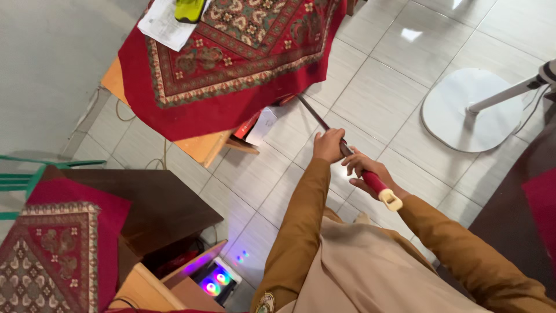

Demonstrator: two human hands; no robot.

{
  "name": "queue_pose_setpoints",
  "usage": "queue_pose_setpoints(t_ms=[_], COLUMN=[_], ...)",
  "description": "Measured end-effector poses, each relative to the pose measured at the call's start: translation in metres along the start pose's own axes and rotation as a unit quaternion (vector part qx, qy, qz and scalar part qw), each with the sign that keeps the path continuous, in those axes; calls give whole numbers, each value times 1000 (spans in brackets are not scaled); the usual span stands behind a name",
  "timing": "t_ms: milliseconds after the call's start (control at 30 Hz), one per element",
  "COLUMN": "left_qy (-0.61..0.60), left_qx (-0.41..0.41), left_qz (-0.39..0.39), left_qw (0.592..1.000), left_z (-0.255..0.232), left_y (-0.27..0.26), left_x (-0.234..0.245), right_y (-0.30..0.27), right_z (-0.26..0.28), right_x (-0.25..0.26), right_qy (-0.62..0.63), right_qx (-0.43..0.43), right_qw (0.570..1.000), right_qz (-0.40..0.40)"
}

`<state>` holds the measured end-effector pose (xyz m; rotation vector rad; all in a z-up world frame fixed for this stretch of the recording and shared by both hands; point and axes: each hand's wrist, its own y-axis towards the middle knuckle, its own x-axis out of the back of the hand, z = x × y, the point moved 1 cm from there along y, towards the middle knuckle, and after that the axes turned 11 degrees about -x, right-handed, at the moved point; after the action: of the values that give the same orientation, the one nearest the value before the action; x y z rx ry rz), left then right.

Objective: The person sweeps the tiled floor around desks and chairs using a broom.

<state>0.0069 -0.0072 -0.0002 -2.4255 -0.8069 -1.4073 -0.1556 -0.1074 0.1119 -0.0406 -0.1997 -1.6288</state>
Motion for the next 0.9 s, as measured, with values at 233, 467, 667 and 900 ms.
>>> queue_pose_setpoints(t_ms=[233,467,667,900], left_qy=[-2,0,-78,-145], left_qx=[8,-14,-146,-180], left_qz=[-27,-54,-40,-17], left_qw=[1000,998,985,973], left_z=[78,142,114,121], left_y=[10,19,36,38], left_x=[47,74,62,86], right_y=[92,141,117,134], right_z=[3,21,50,49], right_x=[-50,-82,-59,-68], right_qy=[-25,-90,-69,-62], right_qx=[23,-5,59,39], right_qw=[999,995,994,994], right_qz=[24,38,-55,-81])
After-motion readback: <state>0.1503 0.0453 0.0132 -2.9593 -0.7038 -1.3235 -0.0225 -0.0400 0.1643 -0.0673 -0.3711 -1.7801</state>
